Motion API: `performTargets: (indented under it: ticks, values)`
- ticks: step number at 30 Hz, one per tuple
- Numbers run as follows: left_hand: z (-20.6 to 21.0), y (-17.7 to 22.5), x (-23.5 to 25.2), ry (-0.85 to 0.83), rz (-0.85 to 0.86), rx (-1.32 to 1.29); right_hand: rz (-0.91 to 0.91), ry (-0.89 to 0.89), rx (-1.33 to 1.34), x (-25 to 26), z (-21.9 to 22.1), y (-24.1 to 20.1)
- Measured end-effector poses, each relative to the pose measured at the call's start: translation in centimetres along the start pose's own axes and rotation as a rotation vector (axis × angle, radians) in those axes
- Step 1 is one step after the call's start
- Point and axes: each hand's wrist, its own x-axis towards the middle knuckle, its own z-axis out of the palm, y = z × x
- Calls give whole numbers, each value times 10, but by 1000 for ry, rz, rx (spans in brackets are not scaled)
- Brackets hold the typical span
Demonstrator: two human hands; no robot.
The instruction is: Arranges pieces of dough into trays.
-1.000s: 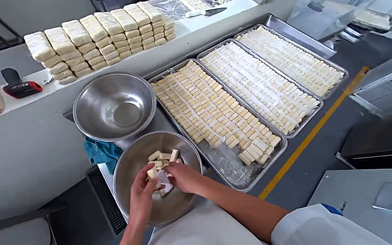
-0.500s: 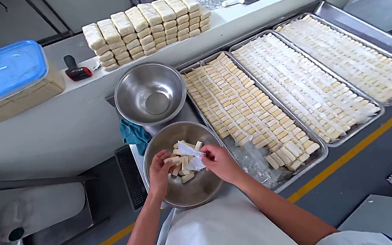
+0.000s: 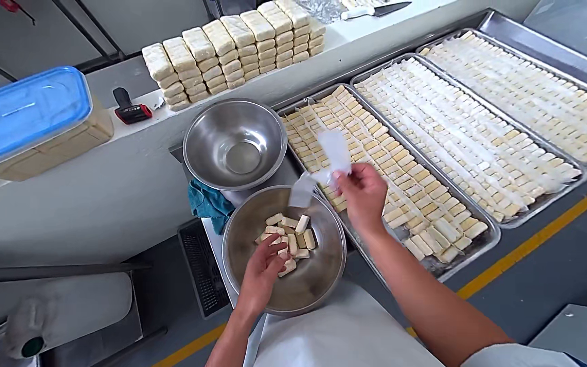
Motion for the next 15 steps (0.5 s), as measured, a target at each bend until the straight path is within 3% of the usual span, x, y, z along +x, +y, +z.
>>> performTargets:
  ticks: [3, 6, 8, 11, 15]
  values:
    - [-15, -7, -3, 242, 144, 189, 8, 82, -103, 51, 11, 40]
    - [-40, -14, 1, 464, 200, 457, 221, -204, -301, 62, 33, 93]
    - [-53, -19, 4, 531, 147, 521, 359, -412, -334, 56, 42, 113]
    - [-59, -23, 3, 583, 115, 426, 371, -353, -252, 44, 42, 98]
    - [-42, -15, 1, 518, 179, 245, 233, -272, -112, 32, 47, 57]
